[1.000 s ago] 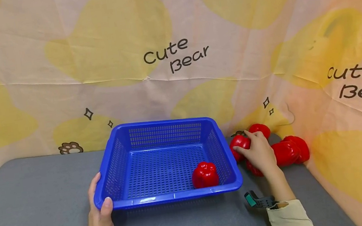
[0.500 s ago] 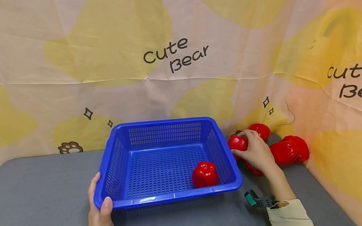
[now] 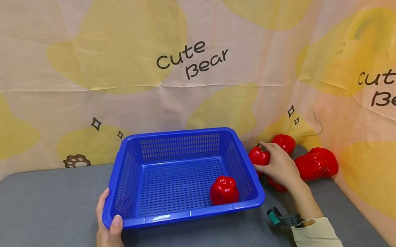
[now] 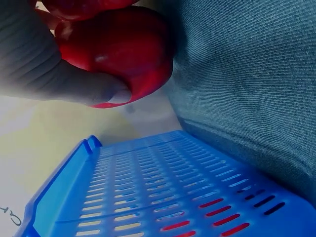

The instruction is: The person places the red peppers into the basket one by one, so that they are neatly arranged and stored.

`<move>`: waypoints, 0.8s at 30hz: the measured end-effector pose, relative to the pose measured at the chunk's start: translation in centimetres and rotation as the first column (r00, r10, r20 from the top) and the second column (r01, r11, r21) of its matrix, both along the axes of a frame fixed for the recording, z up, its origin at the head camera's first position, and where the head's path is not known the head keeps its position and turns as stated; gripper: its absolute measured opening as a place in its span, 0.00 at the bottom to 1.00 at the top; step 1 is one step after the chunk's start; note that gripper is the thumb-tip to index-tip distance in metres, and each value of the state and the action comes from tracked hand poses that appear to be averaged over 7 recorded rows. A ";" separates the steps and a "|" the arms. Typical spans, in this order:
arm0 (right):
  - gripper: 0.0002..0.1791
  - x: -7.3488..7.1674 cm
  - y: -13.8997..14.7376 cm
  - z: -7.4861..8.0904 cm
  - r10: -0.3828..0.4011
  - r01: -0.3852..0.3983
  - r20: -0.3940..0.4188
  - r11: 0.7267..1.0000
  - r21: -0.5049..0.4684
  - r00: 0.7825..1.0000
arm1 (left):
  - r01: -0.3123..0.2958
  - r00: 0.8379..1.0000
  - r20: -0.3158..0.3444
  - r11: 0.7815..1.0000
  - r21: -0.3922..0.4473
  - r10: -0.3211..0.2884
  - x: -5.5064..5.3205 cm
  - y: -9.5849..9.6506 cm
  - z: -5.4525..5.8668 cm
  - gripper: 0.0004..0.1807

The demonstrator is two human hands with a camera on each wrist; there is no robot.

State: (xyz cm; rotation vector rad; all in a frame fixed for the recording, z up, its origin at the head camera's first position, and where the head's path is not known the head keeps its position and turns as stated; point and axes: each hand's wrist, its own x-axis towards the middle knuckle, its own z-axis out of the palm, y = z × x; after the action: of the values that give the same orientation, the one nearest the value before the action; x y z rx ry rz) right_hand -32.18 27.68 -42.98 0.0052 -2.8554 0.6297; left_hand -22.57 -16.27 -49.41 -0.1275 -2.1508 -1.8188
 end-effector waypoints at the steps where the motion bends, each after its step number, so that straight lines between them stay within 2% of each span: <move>1: 0.45 0.0 0.0 0.0 0.003 -0.003 -0.003 1.000 0.002 1.000 | 0.001 1.000 -0.004 1.000 0.002 -0.001 0.0 0.0 0.0 0.32; 6: 0.43 0.0 0.0 -0.2 0.030 -0.030 -0.013 0.999 0.020 0.999 | 0.002 1.000 -0.027 1.000 0.008 -0.001 0.0 0.0 -0.1 0.32; 13: 0.37 0.1 -0.2 -0.2 0.064 -0.063 -0.025 0.997 0.039 0.998 | 0.000 1.000 -0.011 1.000 -0.004 0.000 0.0 0.0 0.0 0.33; 24: 0.36 0.2 -0.5 -0.1 0.075 -0.074 -0.014 0.995 0.062 0.997 | 0.005 0.999 -0.032 1.000 0.018 -0.004 0.0 0.0 -0.2 0.32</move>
State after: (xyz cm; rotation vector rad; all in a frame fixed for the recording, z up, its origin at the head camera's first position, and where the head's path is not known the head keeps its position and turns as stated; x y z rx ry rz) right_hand -31.97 27.21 -43.07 0.1269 -2.8691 0.5525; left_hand -22.58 -16.28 -49.56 -0.1564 -2.1137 -1.8255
